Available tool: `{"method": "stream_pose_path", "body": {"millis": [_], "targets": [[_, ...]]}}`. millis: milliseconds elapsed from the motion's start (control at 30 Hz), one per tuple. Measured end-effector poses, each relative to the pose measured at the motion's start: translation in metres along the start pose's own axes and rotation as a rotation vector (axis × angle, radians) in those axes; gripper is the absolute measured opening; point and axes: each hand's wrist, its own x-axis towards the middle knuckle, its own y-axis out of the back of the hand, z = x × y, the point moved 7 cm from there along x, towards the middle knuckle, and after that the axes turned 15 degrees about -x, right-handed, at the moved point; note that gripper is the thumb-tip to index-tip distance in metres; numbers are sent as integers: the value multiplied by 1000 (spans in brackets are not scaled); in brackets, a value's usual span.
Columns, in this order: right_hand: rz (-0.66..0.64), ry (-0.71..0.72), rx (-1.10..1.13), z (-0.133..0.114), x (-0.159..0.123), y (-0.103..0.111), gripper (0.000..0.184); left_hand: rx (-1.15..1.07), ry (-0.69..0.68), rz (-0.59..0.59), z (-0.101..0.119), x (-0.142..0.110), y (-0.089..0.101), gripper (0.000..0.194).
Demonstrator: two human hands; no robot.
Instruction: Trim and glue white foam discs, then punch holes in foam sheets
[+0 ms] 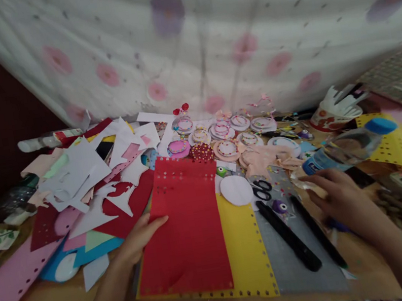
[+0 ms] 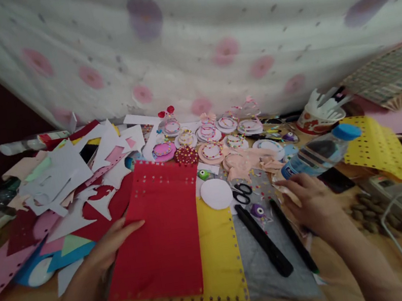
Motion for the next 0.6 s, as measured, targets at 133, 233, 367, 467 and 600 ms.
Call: {"method": "stream_pose_path", "body": {"millis": [133,233,367,467,600], "targets": [[-22,-181,24,19,12,21,24,31,72,13,-10,-12,10,42],[-123,-210,79,16,13,17,23,28,9,117,-13,-17,15,42],[-240,-120,212,-8,24,-1,26,35,-43,199,-19,-17,11,41],[-262,27,282,-44,54,-10,26,10,-33,215,-21,-15,3,38],[-304,107,341,-95,108,-35,23,-55,3,186,-21,-14,-7,34]]}}
